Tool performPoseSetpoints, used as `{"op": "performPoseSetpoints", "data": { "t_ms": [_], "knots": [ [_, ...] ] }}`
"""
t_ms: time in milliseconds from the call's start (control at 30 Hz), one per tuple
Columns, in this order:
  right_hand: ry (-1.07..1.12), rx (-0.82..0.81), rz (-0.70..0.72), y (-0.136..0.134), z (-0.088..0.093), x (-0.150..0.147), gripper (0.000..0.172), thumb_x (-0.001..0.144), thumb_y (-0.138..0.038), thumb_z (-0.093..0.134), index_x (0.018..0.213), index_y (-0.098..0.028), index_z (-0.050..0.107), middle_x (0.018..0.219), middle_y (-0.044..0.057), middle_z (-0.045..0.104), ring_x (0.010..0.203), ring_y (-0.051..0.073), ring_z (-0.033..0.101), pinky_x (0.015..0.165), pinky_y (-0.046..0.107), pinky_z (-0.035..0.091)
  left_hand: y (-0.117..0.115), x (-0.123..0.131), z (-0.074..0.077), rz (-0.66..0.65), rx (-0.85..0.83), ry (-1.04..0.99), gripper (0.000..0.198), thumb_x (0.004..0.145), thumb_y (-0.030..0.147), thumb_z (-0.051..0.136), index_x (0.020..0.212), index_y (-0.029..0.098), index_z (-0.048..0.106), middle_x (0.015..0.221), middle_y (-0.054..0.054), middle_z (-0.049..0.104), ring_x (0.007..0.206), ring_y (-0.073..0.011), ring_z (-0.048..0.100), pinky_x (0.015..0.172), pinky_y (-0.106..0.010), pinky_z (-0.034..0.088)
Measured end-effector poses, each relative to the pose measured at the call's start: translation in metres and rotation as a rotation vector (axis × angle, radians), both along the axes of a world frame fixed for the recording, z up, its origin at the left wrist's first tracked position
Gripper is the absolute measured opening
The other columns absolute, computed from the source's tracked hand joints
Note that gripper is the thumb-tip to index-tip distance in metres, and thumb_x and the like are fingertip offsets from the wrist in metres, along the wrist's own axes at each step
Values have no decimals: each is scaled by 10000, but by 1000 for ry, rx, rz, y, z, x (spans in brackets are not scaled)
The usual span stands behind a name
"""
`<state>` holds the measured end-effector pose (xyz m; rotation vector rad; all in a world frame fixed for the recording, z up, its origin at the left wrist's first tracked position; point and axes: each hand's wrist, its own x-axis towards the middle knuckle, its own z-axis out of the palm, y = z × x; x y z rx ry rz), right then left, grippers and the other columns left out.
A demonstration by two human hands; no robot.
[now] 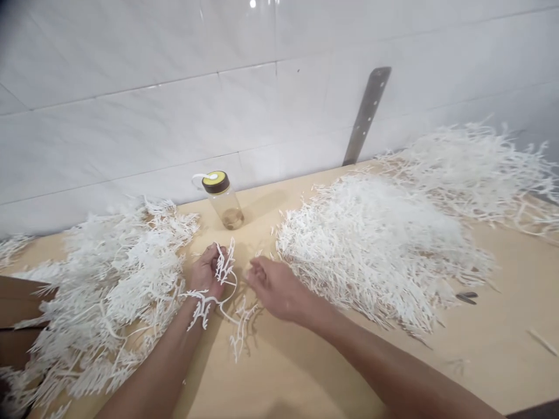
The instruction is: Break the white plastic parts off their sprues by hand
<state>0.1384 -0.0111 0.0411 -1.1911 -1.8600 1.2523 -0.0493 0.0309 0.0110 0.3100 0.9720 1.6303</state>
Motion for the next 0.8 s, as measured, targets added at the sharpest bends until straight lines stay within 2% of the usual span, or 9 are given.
{"op": "performPoseSetpoints", "data": {
  "t_ms": [100,200,267,333,433,500,633,700,800],
  "knots": [
    [3,-183,117,-30,-3,-6,487,933,-481,574,1316,-184,532,1101,142,676,773,194,688,627,314,558,2,-1,-2,34,-8,2,211,649,201,790,665,155,585,576,42,587,462,-66,521,461,-172,417],
    [111,-448,173,-43,-9,-20,649,858,-393,698,1408,-205,409,865,48,674,573,152,651,489,264,519,2,0,-1,50,-9,-1,218,635,188,790,663,161,575,573,52,578,453,-59,508,467,-176,410],
    [272,-651,150,-43,-15,-33,629,827,-313,734,1351,-161,420,756,-4,645,524,144,656,526,280,558,0,1,2,47,-18,16,234,642,203,793,660,166,563,568,57,561,446,-55,496,460,-178,392],
    [433,-765,56,-38,-19,-44,466,792,-266,766,1163,-123,524,704,-9,640,538,142,673,609,303,599,-3,3,5,27,-23,55,257,648,236,804,666,170,556,571,58,547,453,-57,496,459,-182,381],
    [590,-773,-72,-22,-18,-49,256,765,-215,785,903,-113,595,695,32,673,600,122,678,686,274,608,-11,8,10,-22,34,120,283,628,255,821,682,173,555,612,49,562,503,-69,520,484,-187,399],
    [653,-734,-131,-11,-14,-44,210,771,-209,779,854,-117,610,703,38,683,617,116,677,694,261,605,-16,10,12,-96,70,190,289,624,277,824,692,173,563,617,43,568,491,-72,502,461,-192,380],
    [672,-630,-115,3,-8,-32,221,770,-253,788,867,-126,635,722,32,685,620,122,674,689,277,599,-23,13,14,-249,104,283,302,640,337,817,721,176,575,651,29,588,481,-81,488,443,-203,357],
    [624,-558,-100,3,-9,-30,264,772,-290,794,915,-134,636,797,44,700,672,141,692,720,304,601,-25,14,14,-260,115,317,297,656,349,804,725,177,572,665,25,588,496,-85,495,459,-207,366],
    [558,-451,-107,0,-15,-35,361,788,-355,789,1028,-155,608,921,62,700,798,181,712,762,340,606,-27,15,15,-201,116,394,260,690,337,774,730,175,575,644,35,559,497,-74,466,479,-201,366]
  ]
}}
